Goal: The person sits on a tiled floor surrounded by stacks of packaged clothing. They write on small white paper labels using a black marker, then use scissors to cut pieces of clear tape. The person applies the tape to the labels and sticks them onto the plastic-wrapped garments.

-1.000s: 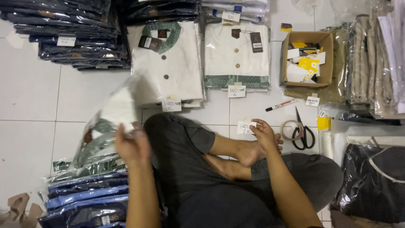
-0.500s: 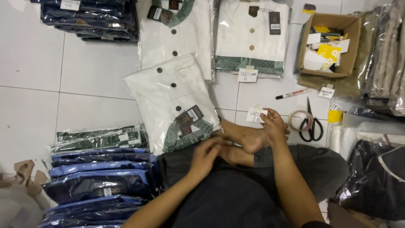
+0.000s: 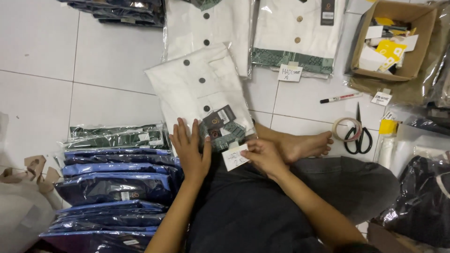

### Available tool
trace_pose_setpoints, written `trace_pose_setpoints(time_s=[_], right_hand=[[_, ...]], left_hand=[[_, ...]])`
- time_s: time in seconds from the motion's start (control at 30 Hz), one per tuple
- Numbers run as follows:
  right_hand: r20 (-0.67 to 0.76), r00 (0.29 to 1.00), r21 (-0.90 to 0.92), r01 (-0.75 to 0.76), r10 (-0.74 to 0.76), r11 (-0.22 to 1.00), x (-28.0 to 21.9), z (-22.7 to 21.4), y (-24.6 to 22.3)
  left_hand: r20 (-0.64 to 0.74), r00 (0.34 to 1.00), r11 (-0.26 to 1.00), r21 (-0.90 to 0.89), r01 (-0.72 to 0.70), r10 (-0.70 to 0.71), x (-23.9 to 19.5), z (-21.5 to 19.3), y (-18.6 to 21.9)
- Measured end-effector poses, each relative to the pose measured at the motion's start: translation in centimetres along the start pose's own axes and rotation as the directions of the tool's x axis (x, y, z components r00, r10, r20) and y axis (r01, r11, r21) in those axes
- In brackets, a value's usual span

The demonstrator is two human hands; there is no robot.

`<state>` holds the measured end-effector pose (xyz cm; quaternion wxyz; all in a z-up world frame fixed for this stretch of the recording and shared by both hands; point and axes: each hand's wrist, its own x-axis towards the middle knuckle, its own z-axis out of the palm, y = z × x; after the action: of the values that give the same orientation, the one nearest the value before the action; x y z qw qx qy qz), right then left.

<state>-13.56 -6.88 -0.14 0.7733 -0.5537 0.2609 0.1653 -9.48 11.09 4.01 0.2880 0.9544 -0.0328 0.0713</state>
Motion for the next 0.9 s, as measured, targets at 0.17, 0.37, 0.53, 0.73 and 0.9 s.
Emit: trace_pose_setpoints(time_s=[0.17,0.37,0.53,0.73,0.9], right_hand=[[0.074,0.996,-0.021,0.059,-0.058,0.998,1.5,0.9,2.7],[0.109,0.993,-0.058,0.06,-0.054,0.996,1.2,2.2,2.3],[0.109,0.992,-0.062,0.066,-0.059,0.996,1.3,2.6,2.2],[0.102,0.991,-0.058,0.09,-0.084,0.994,1.8,2.5,2.5],[0.095,0.987,-0.233,0.149,-0.13,0.961,0.9,2.5,1.5]], left_hand=[[-0.103,0.993,0.979,-0.202,0.03,-0.051,0.1,-0.7,0.6],[-0.154,0.982,0.975,-0.211,0.071,-0.105,-0.2,-0.8,0.2],[-0.112,0.989,0.98,-0.183,0.077,-0.099,-0.4,-0.8,-0.2],[-0.01,0.998,0.986,-0.15,0.067,-0.07,-0.5,-0.8,0.5],[-0.032,0.993,0.993,-0.039,0.116,-0.117,-0.4,-0.6,0.5]])
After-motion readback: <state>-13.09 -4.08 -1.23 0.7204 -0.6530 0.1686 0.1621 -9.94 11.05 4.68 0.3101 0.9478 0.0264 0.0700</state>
